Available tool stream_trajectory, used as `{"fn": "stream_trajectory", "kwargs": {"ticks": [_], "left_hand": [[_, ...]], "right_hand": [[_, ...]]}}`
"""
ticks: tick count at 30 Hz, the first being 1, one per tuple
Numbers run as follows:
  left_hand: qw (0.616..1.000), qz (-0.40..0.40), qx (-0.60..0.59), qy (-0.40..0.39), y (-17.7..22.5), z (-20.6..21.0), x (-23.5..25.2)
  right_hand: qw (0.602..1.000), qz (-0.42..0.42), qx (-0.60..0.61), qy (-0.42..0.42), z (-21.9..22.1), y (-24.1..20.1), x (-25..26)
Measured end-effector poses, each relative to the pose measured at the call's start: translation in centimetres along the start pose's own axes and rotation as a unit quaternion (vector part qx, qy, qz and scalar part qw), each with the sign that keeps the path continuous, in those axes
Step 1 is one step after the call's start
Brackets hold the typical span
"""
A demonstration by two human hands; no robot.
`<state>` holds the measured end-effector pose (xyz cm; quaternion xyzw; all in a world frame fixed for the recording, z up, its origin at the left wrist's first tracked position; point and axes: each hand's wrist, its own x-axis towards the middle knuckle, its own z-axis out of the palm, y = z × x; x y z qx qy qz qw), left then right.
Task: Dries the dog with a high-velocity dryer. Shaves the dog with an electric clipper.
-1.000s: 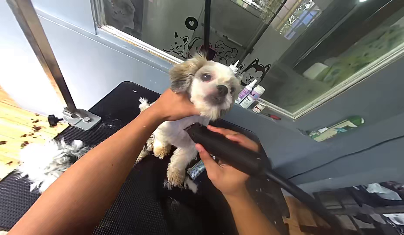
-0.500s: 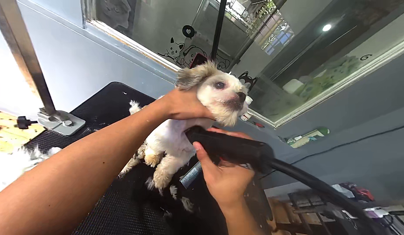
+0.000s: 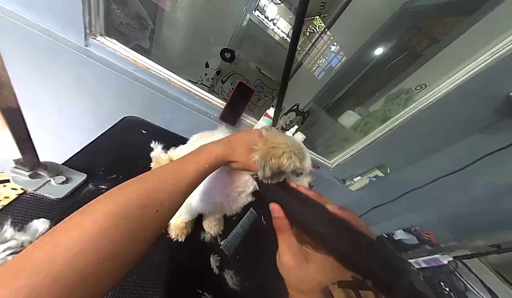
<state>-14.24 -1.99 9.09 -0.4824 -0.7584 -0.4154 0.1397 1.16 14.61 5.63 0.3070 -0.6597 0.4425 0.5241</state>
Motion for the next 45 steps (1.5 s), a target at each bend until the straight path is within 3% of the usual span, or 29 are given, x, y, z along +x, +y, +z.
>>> {"fn": "stream_trajectory", "kwargs": {"ticks": [4, 9, 13, 17, 21, 23, 25, 27, 29, 32, 35, 41, 45], "left_hand": [[1.000, -0.030, -0.006, 0.002, -0.9, 1.1, 0.5], [0.999, 0.027, -0.026, 0.026, -0.8, 0.9, 0.6], [0.998, 0.031, -0.036, 0.044, -0.5, 1.1, 0.8], [0.998, 0.023, -0.037, 0.053, -0.1, 1.1, 0.7], [0.998, 0.009, -0.035, 0.046, 0.1, 0.9, 0.4], [0.998, 0.009, -0.035, 0.049, 0.3, 0.6, 0.2], [0.998, 0.005, -0.036, 0.053, 0.4, 0.5, 0.1], [0.998, -0.001, -0.039, 0.052, 0.6, 0.7, 0.0], [0.998, 0.003, -0.036, 0.054, 0.7, 1.0, 0.3], [0.998, 0.011, -0.023, 0.050, 0.4, 1.1, 0.5], [0.999, 0.014, -0.021, 0.045, 0.4, 1.2, 0.4], [0.999, -0.022, -0.024, 0.032, 0.9, 1.1, 0.6], [0.999, -0.040, -0.008, 0.029, 1.2, 1.0, 0.6]], "right_hand": [[0.998, 0.023, 0.034, -0.047, -2.1, 1.6, -0.1], [0.999, -0.011, 0.041, -0.013, -2.0, 3.0, -1.5], [0.994, 0.061, 0.072, -0.045, -1.6, 3.4, -1.8], [0.972, 0.150, 0.114, -0.144, -1.6, 4.1, -3.5], [0.943, 0.179, 0.129, -0.249, -2.3, 4.6, -5.8], [0.960, 0.123, 0.136, -0.213, -2.8, 3.7, -5.0], [0.988, 0.033, 0.105, -0.113, -2.5, 3.3, -4.0], [0.995, -0.001, 0.085, -0.048, -1.9, 3.6, -3.7], [0.992, 0.031, 0.109, -0.051, -1.0, 4.1, -4.4], [0.975, 0.105, 0.153, -0.124, -0.3, 4.4, -5.8], [0.963, 0.140, 0.121, -0.198, -1.3, 3.4, -4.6], [0.997, 0.032, 0.057, -0.030, -0.5, 1.8, -2.2], [0.990, 0.096, 0.074, -0.074, 1.1, 2.3, -4.7]]}}
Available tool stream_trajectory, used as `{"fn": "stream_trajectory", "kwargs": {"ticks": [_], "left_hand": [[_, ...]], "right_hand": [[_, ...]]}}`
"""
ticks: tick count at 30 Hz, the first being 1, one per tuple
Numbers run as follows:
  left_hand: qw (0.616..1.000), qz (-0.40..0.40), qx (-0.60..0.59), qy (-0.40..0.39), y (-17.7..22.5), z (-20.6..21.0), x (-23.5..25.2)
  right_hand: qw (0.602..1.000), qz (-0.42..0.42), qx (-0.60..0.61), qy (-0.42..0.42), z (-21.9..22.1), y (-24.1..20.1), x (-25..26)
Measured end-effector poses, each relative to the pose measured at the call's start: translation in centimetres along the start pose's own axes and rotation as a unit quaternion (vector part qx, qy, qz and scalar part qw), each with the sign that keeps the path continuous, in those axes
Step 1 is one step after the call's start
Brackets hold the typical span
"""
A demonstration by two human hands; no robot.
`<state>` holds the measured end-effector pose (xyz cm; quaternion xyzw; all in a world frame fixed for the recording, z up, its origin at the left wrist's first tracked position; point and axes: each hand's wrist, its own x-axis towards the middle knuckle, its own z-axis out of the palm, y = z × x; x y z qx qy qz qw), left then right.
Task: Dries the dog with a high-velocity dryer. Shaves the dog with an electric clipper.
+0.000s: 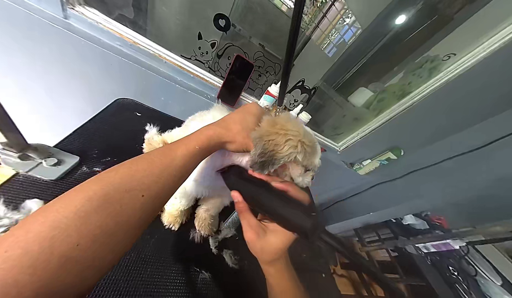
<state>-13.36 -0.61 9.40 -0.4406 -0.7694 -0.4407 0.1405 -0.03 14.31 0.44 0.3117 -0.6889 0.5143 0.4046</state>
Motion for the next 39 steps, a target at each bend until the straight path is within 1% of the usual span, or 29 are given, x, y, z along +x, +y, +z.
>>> {"fn": "stream_trajectory", "kwargs": {"ticks": [3, 5, 6, 7, 10, 11, 12, 13, 16, 17, 18, 19, 20, 22, 23, 24, 26, 28, 30, 31, 32, 34, 35, 36, 37, 39], "left_hand": [[1.000, -0.004, 0.000, 0.000, 0.1, 0.1, -0.2], [1.000, 0.006, -0.002, 0.004, 0.0, 0.0, -0.3], [1.000, 0.010, -0.005, 0.008, -0.1, 0.1, -0.3], [1.000, 0.014, -0.011, 0.011, -0.3, 0.2, -0.3], [0.999, 0.012, -0.027, 0.017, -0.4, 0.5, -0.2], [1.000, 0.006, -0.023, 0.014, -0.2, 0.6, -0.2], [1.000, 0.000, -0.014, 0.007, -0.1, 0.6, -0.2], [1.000, -0.006, -0.005, -0.001, 0.1, 0.6, -0.2], [1.000, -0.009, 0.009, -0.003, 0.2, 0.3, -0.6], [1.000, -0.003, 0.005, 0.002, 0.0, 0.4, -0.7], [1.000, 0.006, 0.000, 0.010, -0.1, 0.5, -0.7], [1.000, 0.015, -0.002, 0.018, -0.3, 0.5, -0.7], [1.000, 0.018, -0.002, 0.024, -0.5, 0.6, -0.7], [1.000, 0.007, -0.005, 0.019, -0.5, 0.5, -0.7], [1.000, 0.002, -0.006, 0.018, -0.4, 0.6, -0.7], [1.000, 0.000, -0.009, 0.016, -0.3, 0.7, -0.7], [1.000, 0.002, -0.008, 0.010, -0.1, 0.6, -0.7], [1.000, 0.008, -0.006, 0.006, 0.0, 0.5, -0.9], [1.000, 0.012, -0.010, 0.006, 0.0, 0.4, -1.0], [1.000, 0.012, -0.014, 0.009, -0.1, 0.3, -1.0], [1.000, 0.012, -0.020, 0.016, -0.2, 0.4, -1.1], [0.999, 0.003, -0.034, 0.018, -0.2, 0.3, -1.1], [0.999, 0.000, -0.039, 0.018, -0.2, 0.3, -1.1], [0.999, 0.001, -0.041, 0.018, -0.2, 0.4, -1.2], [0.999, 0.003, -0.042, 0.016, -0.1, 0.4, -1.2], [0.999, 0.011, -0.032, 0.012, 0.0, 0.7, -1.2]], "right_hand": [[0.997, 0.022, 0.018, -0.073, 0.3, 0.8, -1.3], [0.989, 0.053, 0.010, -0.135, -0.7, 0.2, -0.5], [0.988, 0.059, 0.010, -0.140, -1.2, -0.6, 0.2], [0.992, 0.048, 0.016, -0.117, -1.4, -1.2, 0.7], [1.000, -0.029, 0.000, -0.004, -0.7, -1.5, 0.8], [0.999, -0.030, -0.011, 0.011, -0.2, -1.1, 0.3], [1.000, -0.015, -0.016, 0.009, 0.3, -0.7, -0.4], [1.000, 0.008, -0.017, -0.011, 0.7, -0.3, -1.2], [0.990, 0.053, -0.020, -0.129, 0.5, -0.1, -2.0], [0.986, 0.057, -0.011, -0.155, 0.0, -0.5, -1.6], [0.986, 0.047, 0.006, -0.157, -0.6, -1.0, -0.9], [0.991, 0.025, 0.018, -0.131, -1.0, -1.5, -0.3], [0.996, -0.005, 0.019, -0.088, -1.2, -1.9, 0.1], [0.998, -0.057, -0.007, -0.007, -1.2, -1.8, 0.6], [0.998, -0.059, -0.024, 0.013, -1.1, -1.6, 0.4], [0.998, -0.045, -0.032, 0.008, -1.0, -1.3, 0.1], [0.999, 0.008, -0.018, -0.041, -0.4, -0.6, -0.6], [0.992, 0.052, 0.000, -0.114, -0.1, 0.1, -1.4], [0.982, 0.071, 0.011, -0.172, -0.7, 0.1, -1.3], [0.981, 0.072, 0.025, -0.180, -1.3, -0.3, -0.9], [0.984, 0.056, 0.029, -0.168, -2.0, -0.9, -0.5], [0.994, -0.022, 0.007, -0.108, -3.2, -1.6, 0.3], [0.995, -0.060, -0.011, -0.074, -3.8, -1.5, 0.4], [0.995, -0.081, -0.025, -0.052, -4.2, -1.0, 0.3], [0.995, -0.082, -0.025, -0.041, -4.4, -0.4, 0.0], [0.998, -0.043, 0.014, -0.047, -4.1, 1.0, -1.1]]}}
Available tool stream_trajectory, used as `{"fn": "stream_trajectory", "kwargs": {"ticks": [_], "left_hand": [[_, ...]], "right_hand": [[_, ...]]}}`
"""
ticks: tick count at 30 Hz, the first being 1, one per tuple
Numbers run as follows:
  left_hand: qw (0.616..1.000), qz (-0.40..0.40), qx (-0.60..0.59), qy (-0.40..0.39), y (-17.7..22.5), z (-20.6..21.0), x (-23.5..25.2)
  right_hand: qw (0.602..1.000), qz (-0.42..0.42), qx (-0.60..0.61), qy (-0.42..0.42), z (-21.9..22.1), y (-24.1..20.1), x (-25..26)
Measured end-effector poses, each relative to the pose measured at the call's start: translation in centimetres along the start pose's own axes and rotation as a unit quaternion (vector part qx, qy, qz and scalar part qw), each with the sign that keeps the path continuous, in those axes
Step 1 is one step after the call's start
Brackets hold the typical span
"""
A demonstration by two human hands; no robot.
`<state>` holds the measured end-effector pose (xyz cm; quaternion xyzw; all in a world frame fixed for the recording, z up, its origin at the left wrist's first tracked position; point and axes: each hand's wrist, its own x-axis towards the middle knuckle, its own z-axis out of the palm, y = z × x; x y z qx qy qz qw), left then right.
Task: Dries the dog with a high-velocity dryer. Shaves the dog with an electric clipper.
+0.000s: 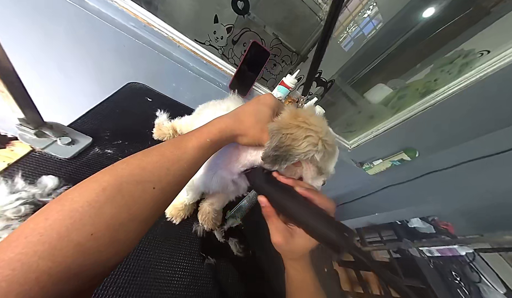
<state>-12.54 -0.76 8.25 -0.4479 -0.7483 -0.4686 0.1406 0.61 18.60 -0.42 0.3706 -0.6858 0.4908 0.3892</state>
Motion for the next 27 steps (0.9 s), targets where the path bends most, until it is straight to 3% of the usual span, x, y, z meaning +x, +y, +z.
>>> {"fn": "stream_trajectory", "kwargs": {"ticks": [6, 11, 17, 21, 25, 27], "left_hand": [[1.000, -0.005, -0.008, 0.000, -0.1, -0.1, -0.4], [1.000, -0.005, -0.010, 0.008, 0.0, -0.3, -0.6], [1.000, -0.014, -0.002, 0.007, 0.3, -0.3, -0.7], [1.000, -0.003, -0.016, 0.021, 0.0, -0.2, -0.8], [1.000, -0.013, -0.013, 0.024, 0.1, -0.2, -0.9], [1.000, -0.013, -0.012, 0.022, 0.3, -0.1, -0.9]], "right_hand": [[0.990, 0.090, 0.056, -0.092, -0.7, 0.1, -0.6], [0.998, -0.060, -0.017, 0.005, -0.4, -0.8, 0.5], [0.992, 0.084, 0.048, -0.079, 1.5, 0.3, -1.0], [0.977, 0.143, 0.049, -0.148, 0.0, -1.6, 0.7], [0.999, 0.011, 0.023, -0.026, 1.2, -3.4, 1.7], [0.999, -0.016, -0.016, 0.031, 2.7, -2.8, 1.1]]}}
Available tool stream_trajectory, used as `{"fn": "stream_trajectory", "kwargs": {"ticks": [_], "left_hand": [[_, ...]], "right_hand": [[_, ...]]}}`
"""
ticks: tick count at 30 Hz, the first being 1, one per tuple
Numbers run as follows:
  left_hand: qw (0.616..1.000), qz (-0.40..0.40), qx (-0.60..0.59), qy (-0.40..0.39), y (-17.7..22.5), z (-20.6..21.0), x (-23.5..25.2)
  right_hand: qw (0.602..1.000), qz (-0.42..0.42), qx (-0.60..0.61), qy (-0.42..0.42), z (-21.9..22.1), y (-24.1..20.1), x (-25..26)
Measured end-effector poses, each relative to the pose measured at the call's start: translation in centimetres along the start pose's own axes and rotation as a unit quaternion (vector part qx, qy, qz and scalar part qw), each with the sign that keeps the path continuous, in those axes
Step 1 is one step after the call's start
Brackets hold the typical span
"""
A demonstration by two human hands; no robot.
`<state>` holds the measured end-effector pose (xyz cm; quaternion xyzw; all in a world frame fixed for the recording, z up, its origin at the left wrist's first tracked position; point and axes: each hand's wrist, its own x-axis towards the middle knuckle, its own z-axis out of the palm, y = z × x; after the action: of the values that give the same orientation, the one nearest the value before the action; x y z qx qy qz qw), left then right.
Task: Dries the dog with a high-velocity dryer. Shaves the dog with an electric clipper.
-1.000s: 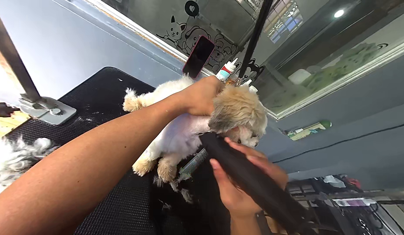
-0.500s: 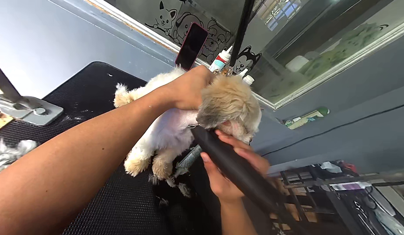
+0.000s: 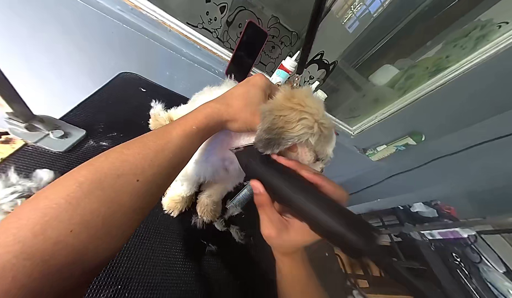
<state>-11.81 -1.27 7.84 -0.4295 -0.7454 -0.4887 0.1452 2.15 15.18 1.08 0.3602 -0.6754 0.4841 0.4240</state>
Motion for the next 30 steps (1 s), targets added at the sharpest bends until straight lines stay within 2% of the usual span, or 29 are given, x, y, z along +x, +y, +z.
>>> {"fn": "stream_trajectory", "kwargs": {"ticks": [2, 4, 6, 8, 11, 13, 15, 19, 21, 24, 26, 28, 30], "left_hand": [[1.000, -0.005, 0.001, -0.003, 0.2, 0.0, 0.1], [1.000, -0.006, 0.009, -0.002, 0.0, -0.1, 0.1], [1.000, -0.006, 0.011, 0.000, -0.2, 0.0, 0.0], [1.000, -0.002, 0.002, 0.007, -0.5, -0.3, -0.1], [1.000, 0.009, -0.003, 0.007, -0.7, -0.3, -0.2], [1.000, 0.009, 0.001, 0.002, -0.6, -0.1, 0.0], [1.000, 0.003, 0.012, 0.000, -0.5, 0.1, 0.2], [1.000, 0.016, 0.007, 0.011, -0.9, 0.0, -0.1], [1.000, 0.009, -0.002, 0.013, -1.0, -0.1, -0.1], [1.000, -0.013, -0.010, 0.007, -0.8, -0.2, -0.2], [1.000, -0.011, -0.009, 0.004, -0.7, 0.1, -0.1], [1.000, -0.004, -0.003, 0.001, -0.6, 0.1, 0.0], [1.000, -0.002, -0.002, 0.002, -0.7, -0.1, -0.1]], "right_hand": [[0.999, 0.041, -0.023, -0.018, 1.1, 0.8, -1.3], [0.991, 0.114, -0.019, -0.073, 1.8, 1.2, -2.5], [0.982, 0.146, -0.012, -0.118, 1.5, 0.7, -2.4], [0.988, 0.110, -0.012, -0.104, 0.9, -0.3, -1.0], [0.998, 0.017, -0.057, -0.005, 1.7, -0.9, 0.0], [0.996, 0.008, -0.086, 0.026, 3.4, -0.3, -0.2], [0.996, 0.047, -0.073, -0.010, 4.8, 0.1, -1.1], [0.978, 0.099, -0.024, -0.181, 4.0, 0.2, -1.3], [0.982, 0.086, -0.005, -0.166, 2.7, -1.0, -0.2], [0.997, -0.014, -0.066, -0.047, 2.3, -1.2, 0.1], [0.995, -0.017, -0.100, -0.004, 3.3, -0.7, -0.1], [0.995, 0.026, -0.099, -0.020, 4.7, -0.2, -0.8], [0.992, 0.077, -0.056, -0.087, 5.6, 0.4, -2.4]]}}
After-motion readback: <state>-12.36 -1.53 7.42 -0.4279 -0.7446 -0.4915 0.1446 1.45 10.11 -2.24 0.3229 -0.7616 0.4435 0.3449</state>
